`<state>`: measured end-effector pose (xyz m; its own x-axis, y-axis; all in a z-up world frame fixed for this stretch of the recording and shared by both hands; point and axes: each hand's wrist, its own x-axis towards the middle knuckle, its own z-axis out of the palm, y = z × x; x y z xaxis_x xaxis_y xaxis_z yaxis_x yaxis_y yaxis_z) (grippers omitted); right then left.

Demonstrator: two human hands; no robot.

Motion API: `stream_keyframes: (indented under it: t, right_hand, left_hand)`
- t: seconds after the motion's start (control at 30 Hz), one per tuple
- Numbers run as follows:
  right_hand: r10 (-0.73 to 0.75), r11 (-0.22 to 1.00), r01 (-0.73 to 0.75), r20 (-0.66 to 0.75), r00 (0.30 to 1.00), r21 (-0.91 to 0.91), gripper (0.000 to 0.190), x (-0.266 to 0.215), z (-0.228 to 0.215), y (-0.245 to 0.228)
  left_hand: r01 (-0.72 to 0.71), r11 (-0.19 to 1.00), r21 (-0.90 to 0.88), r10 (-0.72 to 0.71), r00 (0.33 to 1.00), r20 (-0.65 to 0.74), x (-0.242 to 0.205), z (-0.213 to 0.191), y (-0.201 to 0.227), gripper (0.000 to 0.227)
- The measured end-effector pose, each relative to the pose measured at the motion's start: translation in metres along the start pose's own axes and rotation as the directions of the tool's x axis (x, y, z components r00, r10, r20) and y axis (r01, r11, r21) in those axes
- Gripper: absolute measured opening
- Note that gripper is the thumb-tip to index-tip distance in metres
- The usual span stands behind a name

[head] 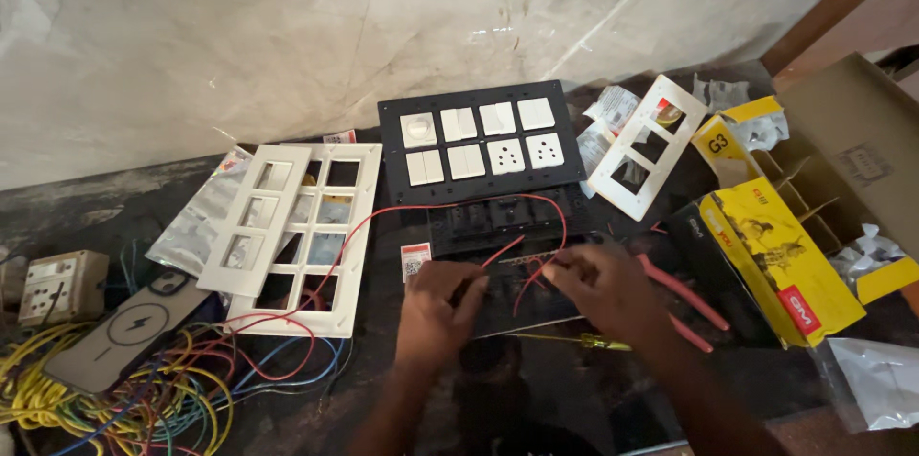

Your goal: The person connects electrical wires to switches and sockets on several switchboard panels. They strip and cut wires with pliers and use a screwdriver to secure the wire ends into the terminals on the back of the components.

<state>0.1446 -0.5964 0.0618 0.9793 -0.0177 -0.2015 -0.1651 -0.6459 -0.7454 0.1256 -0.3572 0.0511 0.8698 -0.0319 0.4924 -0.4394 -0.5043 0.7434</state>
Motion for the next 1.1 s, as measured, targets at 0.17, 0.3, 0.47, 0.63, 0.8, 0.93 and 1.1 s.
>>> stream_keyframes:
  t: [0.17,0.3,0.47,0.63,0.8,0.93,1.1]
  right_hand:
    - [0.089,0.963,-0.087,0.004,0.996,0.254,0.044,0.026,0.002,-0.002]
    - [-0.092,0.823,0.195,-0.213,0.973,0.534,0.039,0.036,0.000,-0.011]
    - [-0.444,0.857,0.466,-0.141,0.885,0.222,0.034,0.024,-0.008,-0.032]
    - [-0.689,0.707,0.707,0.209,0.694,-0.021,0.025,0.017,-0.010,-0.045]
    - [-0.279,0.958,0.287,0.263,0.924,0.009,0.028,0.020,-0.032,-0.045]
    - [-0.350,0.916,0.303,0.152,0.924,0.263,0.018,0.024,-0.031,-0.043]
    - [-0.238,0.927,0.180,0.144,0.960,0.328,0.014,0.029,-0.015,-0.045]
  left_hand:
    - [-0.053,0.997,-0.051,0.060,0.988,0.145,0.002,0.004,-0.004,0.009]
    - [0.007,0.995,-0.095,0.018,0.965,0.260,0.007,-0.001,0.001,0.011]
    - [-0.164,0.984,0.075,0.164,0.986,0.001,0.026,-0.015,0.024,0.025]
    - [-0.435,0.899,0.041,0.418,0.884,0.208,0.047,-0.020,0.039,0.041]
    - [-0.394,0.909,0.136,0.316,0.865,0.389,0.063,-0.030,0.024,0.036]
    - [-0.395,0.882,0.259,0.302,0.893,0.334,0.065,-0.032,0.027,0.023]
    - [-0.374,0.858,0.352,0.315,0.924,0.217,0.066,-0.011,0.042,0.017]
